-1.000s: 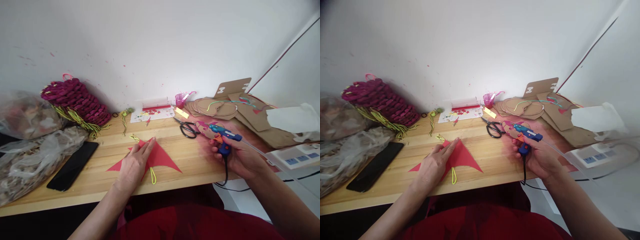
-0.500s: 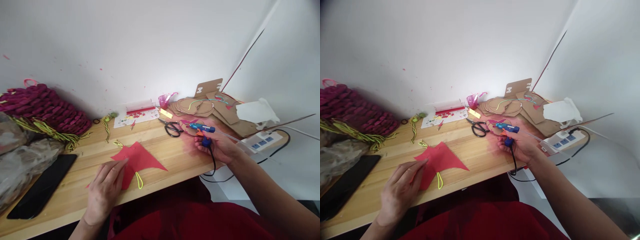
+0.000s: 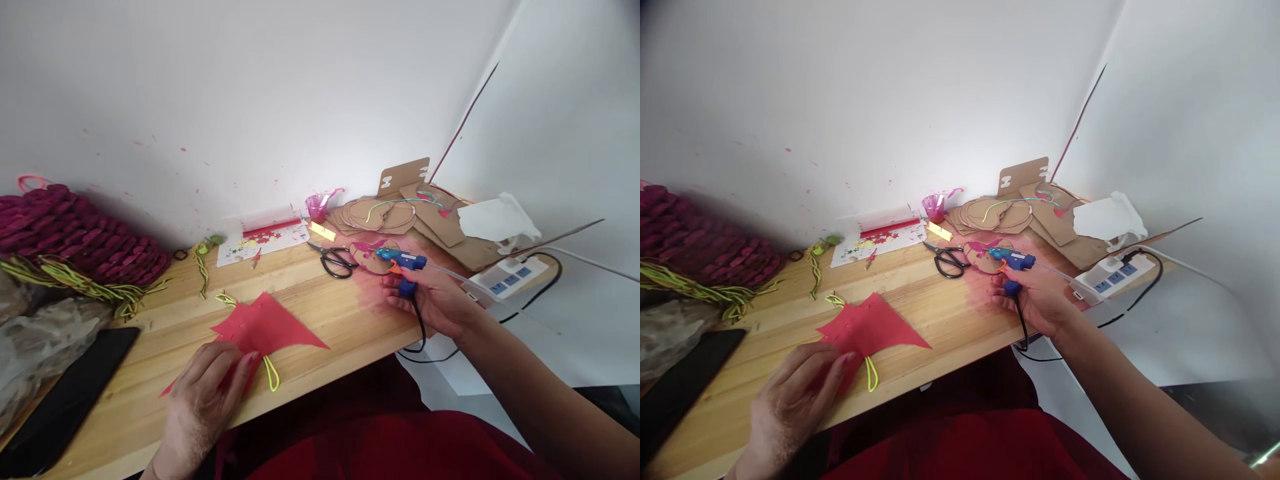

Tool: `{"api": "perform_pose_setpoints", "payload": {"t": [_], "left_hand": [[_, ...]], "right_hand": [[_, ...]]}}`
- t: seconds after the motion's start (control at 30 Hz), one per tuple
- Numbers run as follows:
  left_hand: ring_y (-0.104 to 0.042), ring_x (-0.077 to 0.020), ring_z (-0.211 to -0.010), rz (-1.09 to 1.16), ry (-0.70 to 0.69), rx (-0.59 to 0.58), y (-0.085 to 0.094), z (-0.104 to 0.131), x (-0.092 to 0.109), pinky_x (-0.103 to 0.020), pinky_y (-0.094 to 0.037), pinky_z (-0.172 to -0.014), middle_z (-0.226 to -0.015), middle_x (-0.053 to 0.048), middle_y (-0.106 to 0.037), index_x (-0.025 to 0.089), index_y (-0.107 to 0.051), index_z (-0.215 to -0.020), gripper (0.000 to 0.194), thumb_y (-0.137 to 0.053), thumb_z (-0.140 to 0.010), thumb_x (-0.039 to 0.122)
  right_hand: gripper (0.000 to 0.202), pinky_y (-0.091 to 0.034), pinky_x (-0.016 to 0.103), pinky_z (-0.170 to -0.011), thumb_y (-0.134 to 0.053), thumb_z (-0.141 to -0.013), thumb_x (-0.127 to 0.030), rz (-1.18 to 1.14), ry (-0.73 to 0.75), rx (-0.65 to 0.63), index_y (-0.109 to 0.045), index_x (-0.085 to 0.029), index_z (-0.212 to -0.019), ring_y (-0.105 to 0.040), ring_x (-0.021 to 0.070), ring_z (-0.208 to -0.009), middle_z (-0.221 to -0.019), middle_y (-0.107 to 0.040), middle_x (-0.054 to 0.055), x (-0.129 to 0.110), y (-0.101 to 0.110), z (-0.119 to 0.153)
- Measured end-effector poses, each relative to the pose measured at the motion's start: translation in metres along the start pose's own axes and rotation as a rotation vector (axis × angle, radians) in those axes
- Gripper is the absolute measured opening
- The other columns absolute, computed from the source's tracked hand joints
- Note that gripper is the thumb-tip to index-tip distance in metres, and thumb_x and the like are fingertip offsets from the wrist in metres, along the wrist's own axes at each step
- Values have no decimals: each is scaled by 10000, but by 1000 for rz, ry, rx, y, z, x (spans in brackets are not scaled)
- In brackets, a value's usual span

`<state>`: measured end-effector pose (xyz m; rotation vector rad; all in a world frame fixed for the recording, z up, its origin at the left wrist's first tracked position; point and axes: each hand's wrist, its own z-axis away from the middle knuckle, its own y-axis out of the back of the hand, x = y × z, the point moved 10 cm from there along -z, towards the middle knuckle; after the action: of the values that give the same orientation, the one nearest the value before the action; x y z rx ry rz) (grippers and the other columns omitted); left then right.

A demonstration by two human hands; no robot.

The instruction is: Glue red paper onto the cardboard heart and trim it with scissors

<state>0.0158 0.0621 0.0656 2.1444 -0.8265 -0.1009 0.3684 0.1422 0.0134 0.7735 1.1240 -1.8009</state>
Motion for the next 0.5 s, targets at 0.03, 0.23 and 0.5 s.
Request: {"api": "perform_pose_setpoints", "payload": {"t": [0.03, 0.23, 0.5], "left_hand": [[-640, -160, -783, -3, -3, -3, -1, 0, 0, -284, -527, -759, -839, -32, -663, 180, -659, -867, 47, -686, -896, 204], [-666, -166, -821, -14, 18, -27, -7, 3, -5, -283, -540, -794, -899, -23, -676, 204, -676, -923, 43, -685, -897, 237], [-689, -165, -830, -26, 60, -14, -8, 3, -9, -278, -562, -812, -968, -39, -706, 205, -684, -1050, 133, -650, -922, 220]], "right_hand": [[159, -634, 285, -658, -609, -880, -157, -10, 19, 3, -618, -221, -1025, -705, 164, -716, -825, -693, 37, -3, 1, 2], [220, -628, 268, -704, -626, -840, -145, -68, 91, 26, -664, -221, -1042, -693, 165, -808, -878, -678, 36, -3, 7, 8], [267, -605, 297, -878, -692, -791, -190, -28, 101, 125, -680, -225, -1055, -688, 175, -936, -1024, -704, 49, 8, 6, 21]]}}
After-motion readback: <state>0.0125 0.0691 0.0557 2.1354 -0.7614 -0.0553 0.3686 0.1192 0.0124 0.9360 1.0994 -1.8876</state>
